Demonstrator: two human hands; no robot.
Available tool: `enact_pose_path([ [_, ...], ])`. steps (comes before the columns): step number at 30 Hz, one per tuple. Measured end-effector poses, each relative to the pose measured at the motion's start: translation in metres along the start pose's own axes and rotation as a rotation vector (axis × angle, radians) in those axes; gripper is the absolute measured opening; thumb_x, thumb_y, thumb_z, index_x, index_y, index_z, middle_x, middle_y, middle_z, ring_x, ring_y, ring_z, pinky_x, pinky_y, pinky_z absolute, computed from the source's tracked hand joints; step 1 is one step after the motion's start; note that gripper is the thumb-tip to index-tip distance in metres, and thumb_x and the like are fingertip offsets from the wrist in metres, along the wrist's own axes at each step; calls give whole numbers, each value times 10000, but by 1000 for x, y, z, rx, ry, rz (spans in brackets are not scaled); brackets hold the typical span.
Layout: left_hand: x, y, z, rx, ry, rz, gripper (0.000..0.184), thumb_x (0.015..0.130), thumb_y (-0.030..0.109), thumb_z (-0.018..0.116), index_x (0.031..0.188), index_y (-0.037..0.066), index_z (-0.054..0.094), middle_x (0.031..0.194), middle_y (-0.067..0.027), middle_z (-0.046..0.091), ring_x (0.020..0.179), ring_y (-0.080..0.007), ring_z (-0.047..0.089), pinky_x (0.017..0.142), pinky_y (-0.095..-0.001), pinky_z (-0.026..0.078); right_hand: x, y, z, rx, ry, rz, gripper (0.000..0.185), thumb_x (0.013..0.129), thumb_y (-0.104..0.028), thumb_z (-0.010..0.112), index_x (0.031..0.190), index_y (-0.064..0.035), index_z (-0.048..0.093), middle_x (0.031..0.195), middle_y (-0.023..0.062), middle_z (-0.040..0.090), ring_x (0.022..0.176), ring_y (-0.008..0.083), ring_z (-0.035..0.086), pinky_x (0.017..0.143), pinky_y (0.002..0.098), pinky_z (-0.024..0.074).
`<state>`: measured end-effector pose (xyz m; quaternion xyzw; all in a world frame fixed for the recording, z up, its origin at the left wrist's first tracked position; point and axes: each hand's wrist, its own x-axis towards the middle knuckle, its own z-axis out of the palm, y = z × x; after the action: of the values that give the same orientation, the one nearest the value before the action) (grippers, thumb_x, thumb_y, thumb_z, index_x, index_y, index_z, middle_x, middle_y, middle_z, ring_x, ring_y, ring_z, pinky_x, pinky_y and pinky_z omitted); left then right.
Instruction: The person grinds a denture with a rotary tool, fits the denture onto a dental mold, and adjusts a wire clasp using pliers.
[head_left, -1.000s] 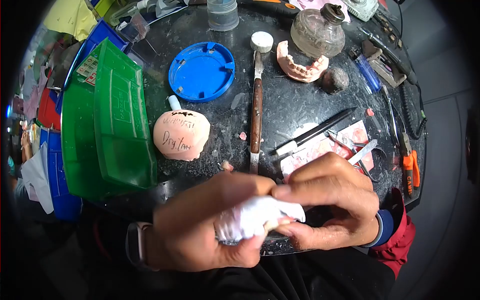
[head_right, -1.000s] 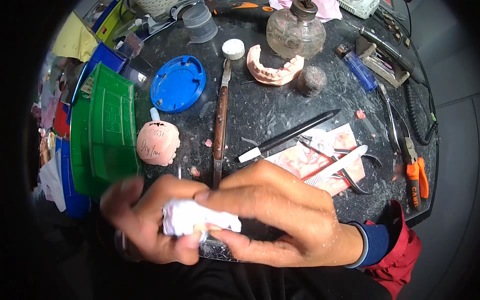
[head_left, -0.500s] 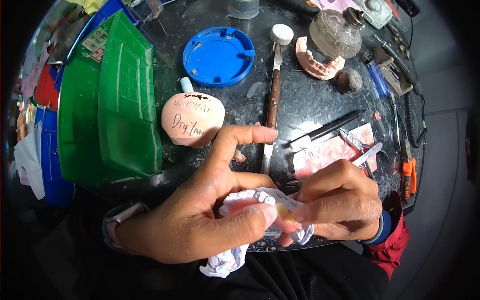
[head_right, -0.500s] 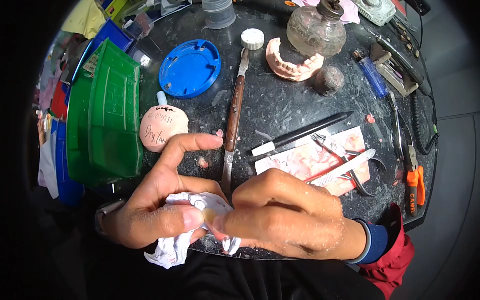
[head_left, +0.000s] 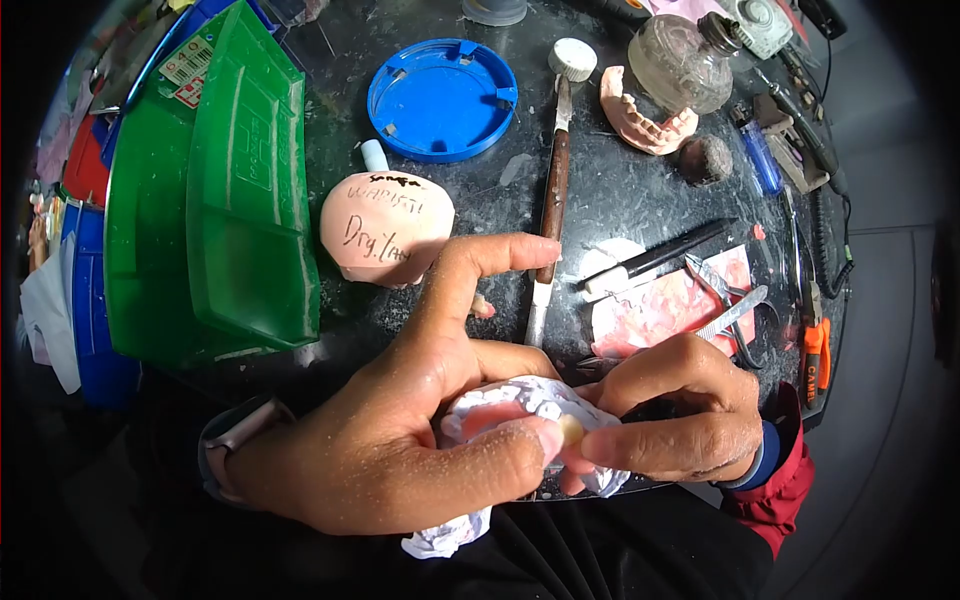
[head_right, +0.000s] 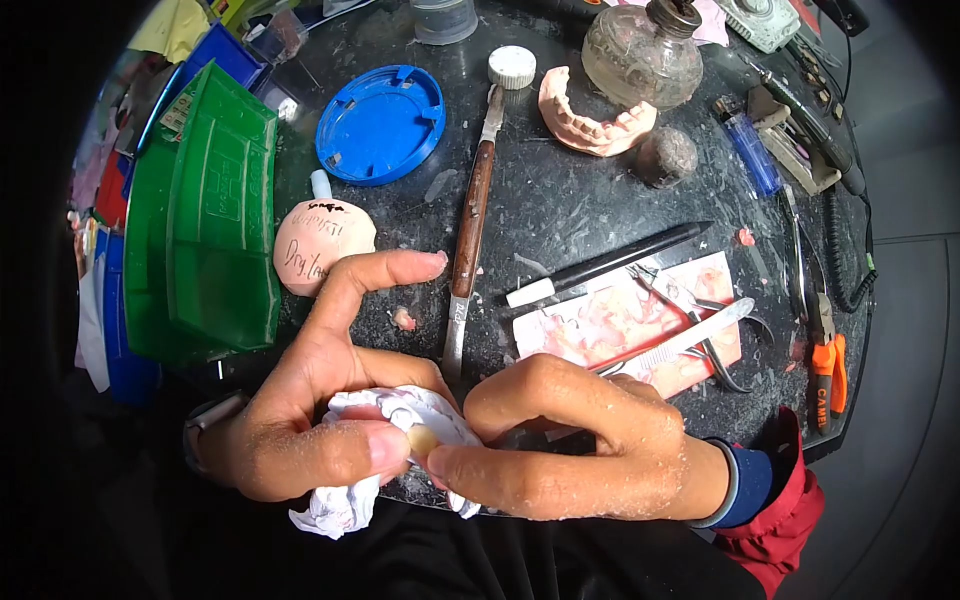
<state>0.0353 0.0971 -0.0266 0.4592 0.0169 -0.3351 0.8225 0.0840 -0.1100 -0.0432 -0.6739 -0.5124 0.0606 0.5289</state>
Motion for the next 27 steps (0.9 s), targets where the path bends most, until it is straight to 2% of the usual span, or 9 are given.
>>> enact_pose_path([
  [2, 1, -6, -3, 86, -33, 58, 831, 780, 52, 523, 1370, 14, -61, 881, -169, 609, 767, -107, 568, 735, -235, 419, -1, 1, 2, 2, 26, -12, 257, 659, -26, 699, 915, -18, 682, 815, 82, 546, 648, 132, 585, 527, 215, 482],
  [8, 1, -2, -2, 109, -42, 10, 842, 779, 25, 545, 1368, 25, -56, 866, -156, 607, 756, -104, 563, 716, -240, 422, -6, 7, 13, -6, 137, -70, 242, 665, -26, 700, 906, -39, 682, 798, 66, 567, 560, 115, 573, 429, 200, 449],
  [11, 0, -4, -1, 46, -50, 28, 849, 779, 30, 550, 1370, 30, -59, 852, -151, 606, 760, -105, 564, 711, -242, 424, -6, 6, 12, -3, 120, -78, 234, 672, -18, 696, 904, -51, 678, 799, 60, 574, 539, 108, 567, 402, 197, 436],
  [14, -1, -4, -3, 113, -64, 33, 850, 787, 39, 543, 1373, 39, -73, 866, -161, 607, 761, -110, 568, 703, -245, 424, -5, 7, 8, -40, 59, -124, 235, 680, -9, 691, 909, -60, 675, 806, 69, 578, 541, 107, 567, 395, 193, 431],
  [17, -3, -2, -7, 101, -59, 24, 833, 771, 56, 518, 1376, 34, -55, 936, -202, 607, 831, -158, 592, 755, -268, 445, -4, 6, 5, -40, 38, -123, 237, 682, -13, 695, 913, -64, 676, 817, 84, 581, 562, 113, 575, 409, 190, 444],
  [19, -3, -1, -7, 9, -17, 35, 829, 753, 70, 505, 1377, 25, -39, 986, -230, 601, 891, -196, 601, 800, -289, 455, -6, 3, 4, -8, 45, -88, 244, 685, -15, 704, 923, -55, 674, 833, 103, 586, 608, 144, 604, 466, 208, 492],
  [22, -6, 10, -9, 27, 47, -22, 784, 715, 101, 500, 1359, -49, 78, 1055, -257, 586, 999, -239, 589, 897, -322, 438, -7, 1, 1, -2, 66, -77, 258, 684, -11, 717, 935, -44, 668, 849, 121, 587, 654, 183, 632, 534, 237, 538],
  [27, -6, 11, -7, 147, 49, 8, 625, 734, 86, 513, 1264, -152, 284, 1054, -235, 596, 1009, -204, 585, 903, -299, 433, -4, -2, -4, -62, 52, -74, 283, 667, -2, 736, 938, -46, 665, 854, 117, 570, 685, 199, 643, 582, 254, 556],
])
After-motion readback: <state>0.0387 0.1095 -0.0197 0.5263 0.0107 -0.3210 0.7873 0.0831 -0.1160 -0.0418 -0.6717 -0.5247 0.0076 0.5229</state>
